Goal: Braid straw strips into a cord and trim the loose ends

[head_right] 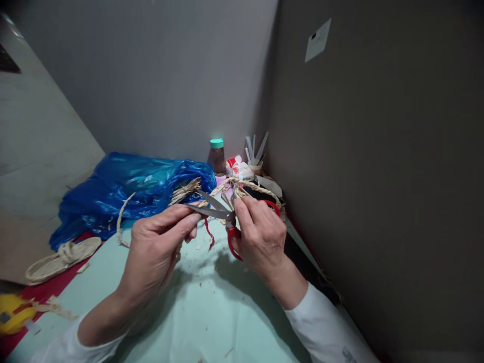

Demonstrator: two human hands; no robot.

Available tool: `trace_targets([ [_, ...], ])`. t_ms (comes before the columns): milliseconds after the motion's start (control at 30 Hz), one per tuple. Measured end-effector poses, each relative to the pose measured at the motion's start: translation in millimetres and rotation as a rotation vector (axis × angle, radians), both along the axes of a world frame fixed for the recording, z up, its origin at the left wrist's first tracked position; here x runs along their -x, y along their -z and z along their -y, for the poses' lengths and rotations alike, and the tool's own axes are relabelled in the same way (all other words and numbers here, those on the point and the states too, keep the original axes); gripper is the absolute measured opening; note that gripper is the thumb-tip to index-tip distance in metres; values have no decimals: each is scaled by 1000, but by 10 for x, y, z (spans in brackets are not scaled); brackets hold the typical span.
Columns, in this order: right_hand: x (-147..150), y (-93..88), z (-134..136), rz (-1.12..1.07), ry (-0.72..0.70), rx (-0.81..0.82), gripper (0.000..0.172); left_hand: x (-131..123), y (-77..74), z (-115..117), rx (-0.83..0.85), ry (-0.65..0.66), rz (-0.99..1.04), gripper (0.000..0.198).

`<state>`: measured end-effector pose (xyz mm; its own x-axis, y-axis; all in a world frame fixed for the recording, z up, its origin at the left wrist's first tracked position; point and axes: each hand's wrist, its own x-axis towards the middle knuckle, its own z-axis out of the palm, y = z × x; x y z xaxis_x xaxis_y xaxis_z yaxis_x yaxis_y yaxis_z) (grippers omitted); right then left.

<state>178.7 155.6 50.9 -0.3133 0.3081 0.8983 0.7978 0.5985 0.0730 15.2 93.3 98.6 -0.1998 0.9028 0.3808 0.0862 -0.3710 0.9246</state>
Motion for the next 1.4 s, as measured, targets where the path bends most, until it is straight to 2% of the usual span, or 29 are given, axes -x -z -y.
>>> trace_targets([
  [300, 6, 7, 7, -4, -65, 45, 34, 39, 9, -36, -79, -86, -60, 14],
  [467, 17, 12, 25, -14, -115, 65, 31, -8, -21, 18, -156, -185, -197, 13],
  [600, 38, 12, 49, -9, -110, 86, 26, -36, -50, 55, -150, -229, -272, 14],
  [867, 34, 0, 43, 22, -137, 76, 19, 14, -59, 37, -55, -180, -208, 10],
  [1000, 56, 8, 50, 44, -88, 81, 18, -8, -67, 42, -111, -192, -274, 12],
  [1100, 77, 26, 49, 47, -50, 66, 23, -47, -46, 59, -184, -188, -337, 16],
  [1233, 65, 29, 49, 32, -75, 25, 25, -72, -28, 92, -245, -208, -385, 18],
  [1400, 25, 23, 32, 28, -111, 6, 20, -54, -84, 91, -127, -148, -304, 16],
])
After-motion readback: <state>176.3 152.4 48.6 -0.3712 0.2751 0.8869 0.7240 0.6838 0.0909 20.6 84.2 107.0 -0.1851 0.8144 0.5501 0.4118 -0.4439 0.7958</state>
